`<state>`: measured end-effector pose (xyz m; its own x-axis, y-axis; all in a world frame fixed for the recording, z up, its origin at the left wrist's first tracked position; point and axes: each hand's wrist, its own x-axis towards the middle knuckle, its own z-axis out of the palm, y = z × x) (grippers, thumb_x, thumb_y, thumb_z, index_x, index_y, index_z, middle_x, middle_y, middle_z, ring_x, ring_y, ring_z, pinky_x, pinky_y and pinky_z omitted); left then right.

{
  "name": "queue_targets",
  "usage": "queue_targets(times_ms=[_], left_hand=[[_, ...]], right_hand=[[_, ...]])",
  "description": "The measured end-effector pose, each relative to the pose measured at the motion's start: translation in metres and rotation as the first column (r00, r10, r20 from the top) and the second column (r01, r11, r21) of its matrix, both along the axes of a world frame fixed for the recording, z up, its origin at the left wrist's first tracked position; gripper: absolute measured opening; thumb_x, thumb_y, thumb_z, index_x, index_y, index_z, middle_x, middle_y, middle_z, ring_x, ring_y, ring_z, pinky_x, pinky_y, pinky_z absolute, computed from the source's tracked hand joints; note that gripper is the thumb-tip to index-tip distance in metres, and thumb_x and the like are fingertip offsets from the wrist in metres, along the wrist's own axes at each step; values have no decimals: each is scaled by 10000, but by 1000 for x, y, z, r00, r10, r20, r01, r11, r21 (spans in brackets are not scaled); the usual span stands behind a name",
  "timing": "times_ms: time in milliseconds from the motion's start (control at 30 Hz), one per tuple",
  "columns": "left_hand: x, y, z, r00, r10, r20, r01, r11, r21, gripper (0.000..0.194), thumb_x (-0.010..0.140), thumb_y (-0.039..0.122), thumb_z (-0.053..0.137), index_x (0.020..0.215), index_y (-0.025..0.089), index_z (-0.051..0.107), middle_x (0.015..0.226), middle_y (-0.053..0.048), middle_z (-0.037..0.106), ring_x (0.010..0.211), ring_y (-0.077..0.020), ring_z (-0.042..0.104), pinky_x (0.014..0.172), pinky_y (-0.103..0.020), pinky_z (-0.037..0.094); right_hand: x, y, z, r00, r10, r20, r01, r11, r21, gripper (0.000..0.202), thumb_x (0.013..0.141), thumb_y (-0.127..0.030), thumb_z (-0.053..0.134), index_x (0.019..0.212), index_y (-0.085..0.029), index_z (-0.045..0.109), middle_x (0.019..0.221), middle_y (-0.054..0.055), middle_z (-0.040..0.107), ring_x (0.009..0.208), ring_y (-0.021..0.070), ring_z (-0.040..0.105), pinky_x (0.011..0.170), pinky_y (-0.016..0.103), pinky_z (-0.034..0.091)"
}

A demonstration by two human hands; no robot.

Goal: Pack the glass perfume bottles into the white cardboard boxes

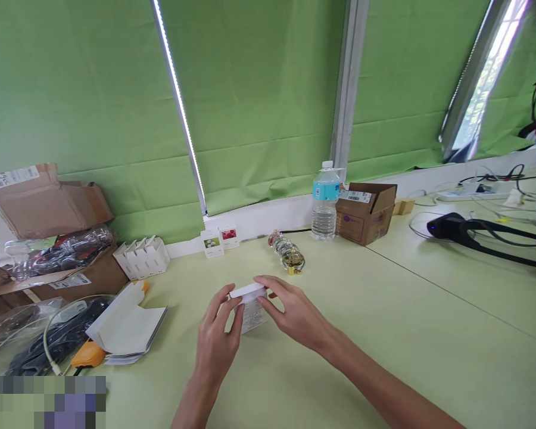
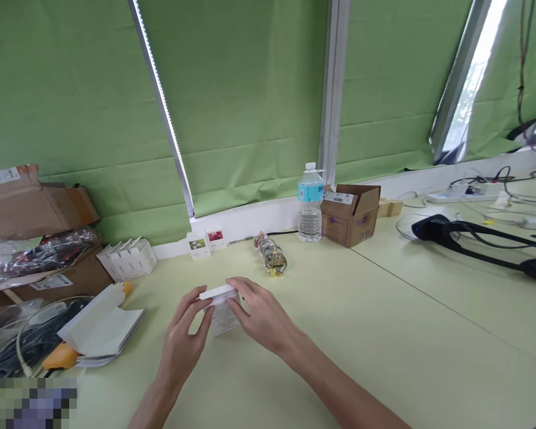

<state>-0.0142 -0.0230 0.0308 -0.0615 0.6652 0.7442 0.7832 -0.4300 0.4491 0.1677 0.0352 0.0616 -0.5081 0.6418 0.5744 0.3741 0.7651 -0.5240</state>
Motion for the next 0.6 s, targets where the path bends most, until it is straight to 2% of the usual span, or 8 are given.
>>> queue_targets(times_ms=[167,300,433,600], left_hand=[[0,-2,-2,1000,1,0,-1,1000,-7,199,856,208,536,1047,263,548,1217,-62,597,1126,-206,561,902,-343,461],[0,-4,0,996,40,82,-34,997,-74,365,854,272,555,1208,250,470,1209,-81,598,1111,-216,563,922,-371,449],[3,-4,6,962,50,267,2,982,-189,277,873,349,514,1125,249,573,1165,-76,618,1066,-223,579,905,-366,458],[9,-2,12,847,36,530,126,955,-268,315,835,414,557,1086,230,602,1113,-72,636,984,-208,610,830,-331,493]], right_hand=[[1,2,0,1000,-8,-25,9,1000,23,314,960,-280,386,1243,-257,521,1193,43,615,1059,190,585,900,348,498],[1,4,-1,1000,6,-29,-4,998,65,318,956,-289,402,1242,-255,536,1191,48,623,1054,197,598,902,347,507],[0,4,-3,999,-23,-40,26,996,91,317,952,-248,395,1227,-264,552,1182,41,632,1044,191,608,899,344,516],[-1,4,-4,998,-43,-36,47,994,95,324,929,-222,422,1226,-270,543,1160,34,641,998,184,624,839,327,539]])
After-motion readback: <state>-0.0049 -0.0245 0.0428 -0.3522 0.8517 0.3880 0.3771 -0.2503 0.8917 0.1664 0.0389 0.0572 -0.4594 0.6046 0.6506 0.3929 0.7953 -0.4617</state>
